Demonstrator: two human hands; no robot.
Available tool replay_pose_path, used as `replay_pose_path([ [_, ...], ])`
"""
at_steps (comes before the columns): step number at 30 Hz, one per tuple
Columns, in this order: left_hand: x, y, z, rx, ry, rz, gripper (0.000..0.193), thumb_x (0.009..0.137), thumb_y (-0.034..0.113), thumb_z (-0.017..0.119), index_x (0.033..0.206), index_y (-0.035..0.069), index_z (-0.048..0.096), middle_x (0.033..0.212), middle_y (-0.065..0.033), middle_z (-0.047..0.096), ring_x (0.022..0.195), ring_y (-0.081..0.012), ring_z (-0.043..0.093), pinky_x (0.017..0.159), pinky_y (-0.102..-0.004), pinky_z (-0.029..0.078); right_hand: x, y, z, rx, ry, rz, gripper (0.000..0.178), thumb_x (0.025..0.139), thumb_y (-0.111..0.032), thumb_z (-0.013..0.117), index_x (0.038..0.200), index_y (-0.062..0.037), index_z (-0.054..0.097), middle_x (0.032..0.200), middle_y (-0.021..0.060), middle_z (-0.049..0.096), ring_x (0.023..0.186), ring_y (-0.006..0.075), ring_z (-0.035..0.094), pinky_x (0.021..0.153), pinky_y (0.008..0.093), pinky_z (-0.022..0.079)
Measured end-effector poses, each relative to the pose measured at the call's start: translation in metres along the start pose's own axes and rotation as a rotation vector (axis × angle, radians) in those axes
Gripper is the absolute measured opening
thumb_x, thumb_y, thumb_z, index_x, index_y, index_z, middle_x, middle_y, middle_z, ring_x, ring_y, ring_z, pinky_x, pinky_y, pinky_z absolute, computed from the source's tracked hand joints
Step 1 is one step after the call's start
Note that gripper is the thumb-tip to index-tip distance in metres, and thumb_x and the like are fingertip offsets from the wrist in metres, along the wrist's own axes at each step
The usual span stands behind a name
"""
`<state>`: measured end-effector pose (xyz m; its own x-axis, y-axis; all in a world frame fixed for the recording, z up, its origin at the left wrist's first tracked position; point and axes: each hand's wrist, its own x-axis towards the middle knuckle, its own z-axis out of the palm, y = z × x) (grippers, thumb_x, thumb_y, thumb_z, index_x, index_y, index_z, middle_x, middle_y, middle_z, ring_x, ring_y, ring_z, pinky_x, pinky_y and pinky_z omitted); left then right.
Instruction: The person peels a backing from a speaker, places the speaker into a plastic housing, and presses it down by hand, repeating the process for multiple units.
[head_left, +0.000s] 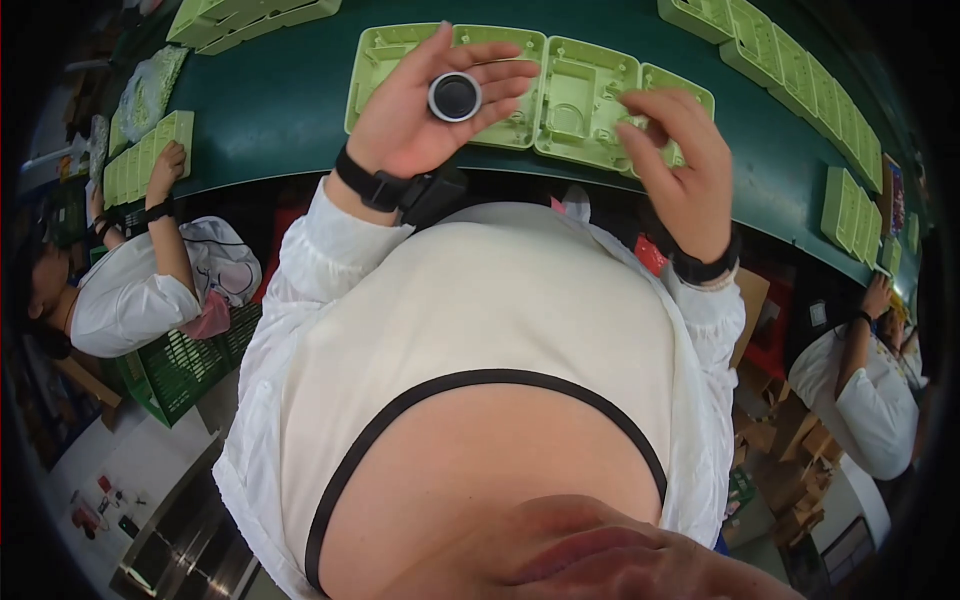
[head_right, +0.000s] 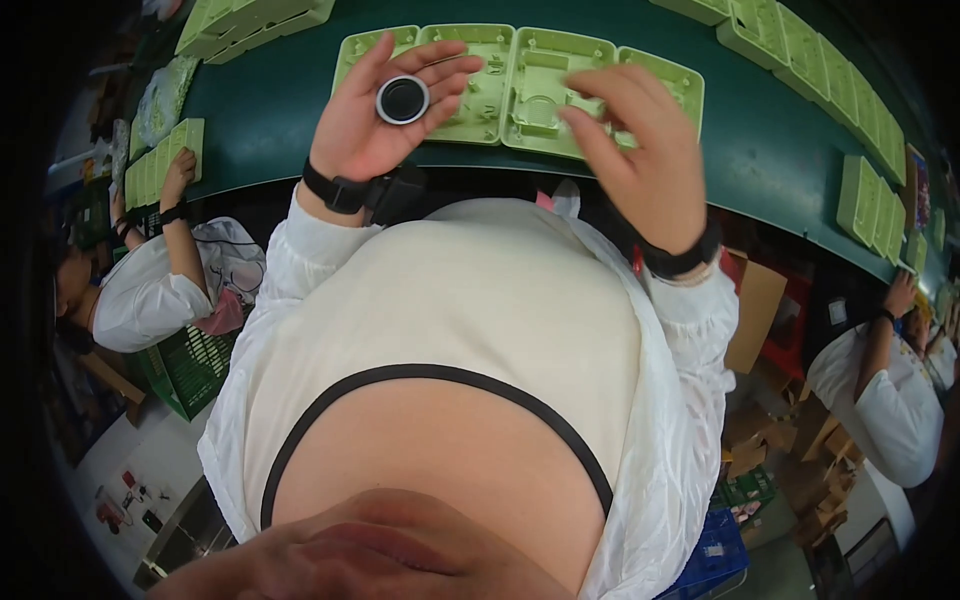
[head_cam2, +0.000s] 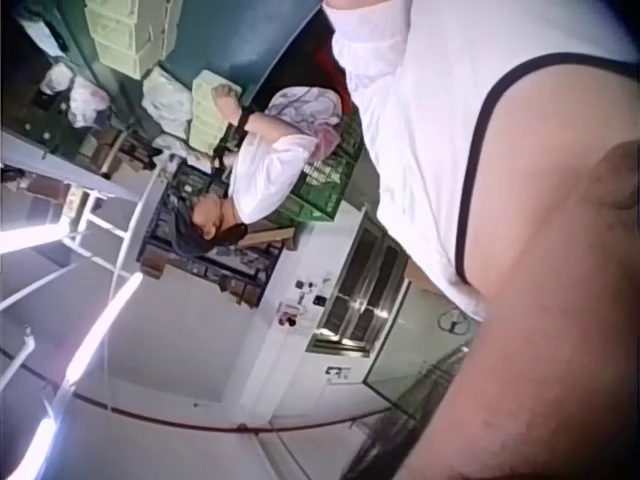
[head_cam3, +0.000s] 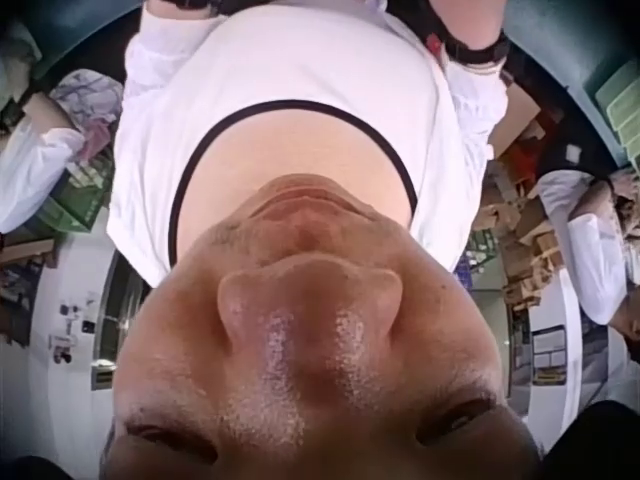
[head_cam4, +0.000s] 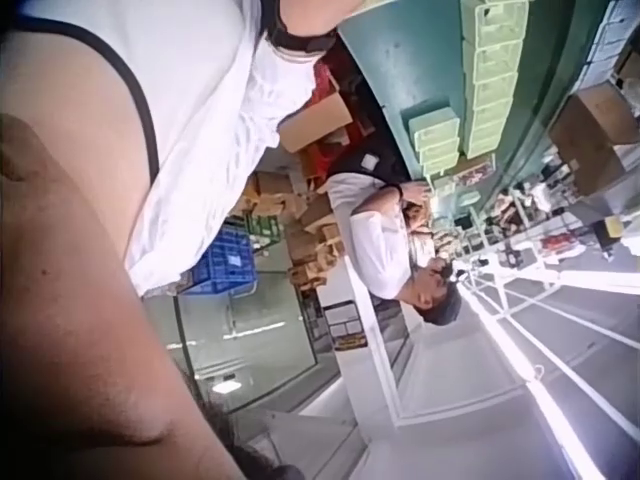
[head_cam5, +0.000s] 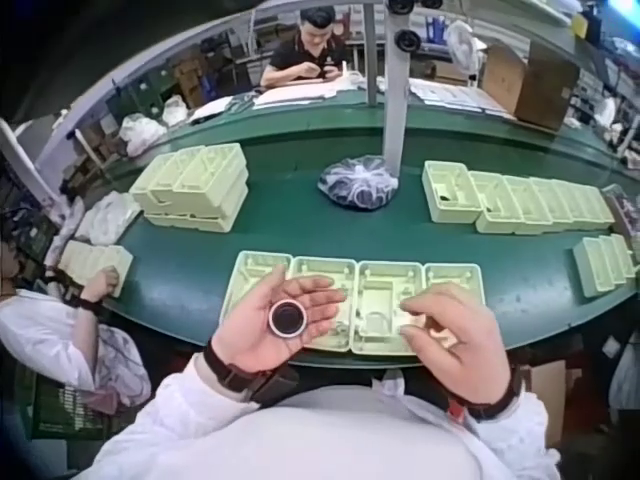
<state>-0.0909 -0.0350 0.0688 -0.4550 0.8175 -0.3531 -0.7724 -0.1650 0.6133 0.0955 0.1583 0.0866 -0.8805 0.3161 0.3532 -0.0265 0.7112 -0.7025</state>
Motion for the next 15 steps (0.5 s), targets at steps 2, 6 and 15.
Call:
replay_pose_path([
  [2,0.015,-0.011,0.008,-0.013,-0.049,-0.051,0.046,0.110,0.036,0.049,0.127,-0.005,0.061,0.118,-0.0143,0.068,0.104,-0.0200,0.067,0.090,-0.0319,0.058,0.014,-0.005,0.018,0.041,-0.020,-0.061,0.031,0.088,-0.005,0.075,0.119,-0.0020,0.071,0.102,0.0101,0.068,0.085,0.0197,0.061,0.077,0.0312,0.050],
  [6,0.035,-0.029,0.001,-0.078,-0.183,-0.154,0.054,0.106,0.049,0.053,0.129,0.001,0.062,0.123,-0.0108,0.068,0.099,-0.0197,0.070,0.084,-0.0338,0.059,0.029,0.002,0.048,-0.100,0.106,-0.330,0.032,0.085,-0.008,0.077,0.116,-0.0050,0.074,0.107,0.0099,0.070,0.099,0.0269,0.061,0.085,0.0352,0.049],
  [15,0.046,-0.035,-0.004,-0.137,-0.133,-0.266,0.054,0.109,0.056,0.040,0.115,0.008,0.065,0.111,-0.0050,0.069,0.098,-0.0176,0.068,0.085,-0.0346,0.058,0.021,0.016,0.065,-0.098,0.165,-0.327,0.030,0.080,-0.008,0.079,0.109,-0.0103,0.075,0.105,0.0051,0.071,0.098,0.0282,0.061,0.085,0.0395,0.048],
])
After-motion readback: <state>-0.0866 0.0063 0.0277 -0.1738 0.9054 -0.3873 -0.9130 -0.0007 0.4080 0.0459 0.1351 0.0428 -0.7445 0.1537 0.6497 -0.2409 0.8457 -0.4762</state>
